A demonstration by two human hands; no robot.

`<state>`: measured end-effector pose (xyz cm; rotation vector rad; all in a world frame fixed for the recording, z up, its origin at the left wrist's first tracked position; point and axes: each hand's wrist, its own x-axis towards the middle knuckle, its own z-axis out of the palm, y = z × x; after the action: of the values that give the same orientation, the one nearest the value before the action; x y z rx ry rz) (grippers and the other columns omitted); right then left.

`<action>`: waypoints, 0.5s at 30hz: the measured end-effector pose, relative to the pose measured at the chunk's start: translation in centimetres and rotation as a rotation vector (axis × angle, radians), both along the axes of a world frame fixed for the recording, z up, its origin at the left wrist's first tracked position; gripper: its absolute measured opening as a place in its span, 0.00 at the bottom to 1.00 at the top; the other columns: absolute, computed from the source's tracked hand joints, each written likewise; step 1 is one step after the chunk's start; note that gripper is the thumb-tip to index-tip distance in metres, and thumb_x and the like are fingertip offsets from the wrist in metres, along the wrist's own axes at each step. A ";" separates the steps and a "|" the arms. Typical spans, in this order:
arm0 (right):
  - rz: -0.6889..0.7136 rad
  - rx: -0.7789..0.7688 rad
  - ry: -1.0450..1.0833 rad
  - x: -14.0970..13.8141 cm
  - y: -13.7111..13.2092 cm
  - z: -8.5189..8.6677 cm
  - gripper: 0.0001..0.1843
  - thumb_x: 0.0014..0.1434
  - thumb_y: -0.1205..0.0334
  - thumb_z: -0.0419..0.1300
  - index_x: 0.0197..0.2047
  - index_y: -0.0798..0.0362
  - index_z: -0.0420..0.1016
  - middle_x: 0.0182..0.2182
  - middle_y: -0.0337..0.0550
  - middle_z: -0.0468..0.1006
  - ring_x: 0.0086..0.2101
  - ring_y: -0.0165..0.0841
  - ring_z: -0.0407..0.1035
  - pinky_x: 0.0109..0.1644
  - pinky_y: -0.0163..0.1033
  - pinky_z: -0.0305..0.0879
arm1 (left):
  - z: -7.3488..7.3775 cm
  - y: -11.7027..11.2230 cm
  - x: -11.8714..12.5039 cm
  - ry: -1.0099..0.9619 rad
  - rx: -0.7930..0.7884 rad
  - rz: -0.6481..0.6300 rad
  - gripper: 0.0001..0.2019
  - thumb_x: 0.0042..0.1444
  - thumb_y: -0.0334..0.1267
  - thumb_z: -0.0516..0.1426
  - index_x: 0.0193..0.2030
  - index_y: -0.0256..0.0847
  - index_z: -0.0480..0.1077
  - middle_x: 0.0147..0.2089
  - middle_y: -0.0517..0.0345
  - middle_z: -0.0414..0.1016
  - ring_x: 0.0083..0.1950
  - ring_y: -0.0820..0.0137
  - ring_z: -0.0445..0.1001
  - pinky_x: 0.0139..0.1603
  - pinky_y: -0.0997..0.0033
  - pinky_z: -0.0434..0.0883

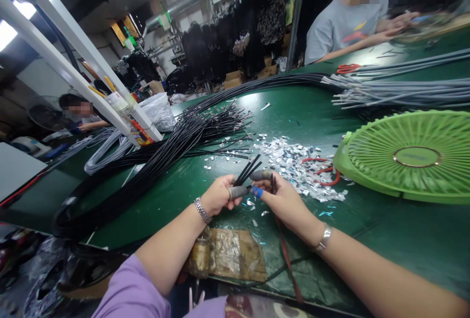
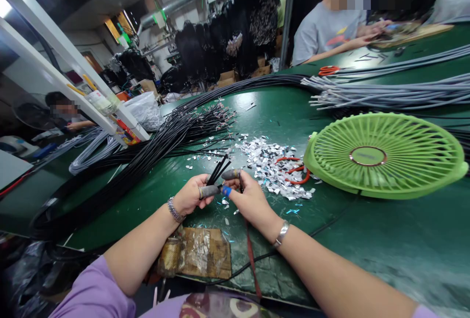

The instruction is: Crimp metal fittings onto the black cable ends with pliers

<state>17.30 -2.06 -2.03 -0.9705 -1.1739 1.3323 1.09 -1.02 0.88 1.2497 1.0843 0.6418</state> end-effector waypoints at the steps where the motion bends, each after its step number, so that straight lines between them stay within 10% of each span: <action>1: 0.013 -0.012 0.013 0.1 0.0 0.1 0.18 0.41 0.57 0.67 0.35 0.50 0.68 0.28 0.40 0.77 0.31 0.34 0.71 0.38 0.40 0.68 | 0.0 0.0 0.0 -0.007 -0.008 -0.004 0.23 0.39 0.53 0.64 0.32 0.36 0.65 0.15 0.68 0.64 0.11 0.82 0.55 0.11 0.81 0.48; 15: 0.107 0.151 -0.330 0.3 0.4 -0.1 0.13 0.47 0.52 0.61 0.33 0.51 0.70 0.26 0.40 0.74 0.25 0.33 0.65 0.28 0.38 0.63 | 0.0 0.5 -0.4 -0.203 -0.089 0.055 0.23 0.36 0.51 0.65 0.29 0.38 0.61 0.13 0.70 0.62 0.10 0.83 0.52 0.11 0.81 0.45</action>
<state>17.60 -1.66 -2.11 -1.0548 -1.5731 1.1733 0.64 -0.50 0.83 1.0571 0.9697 0.7379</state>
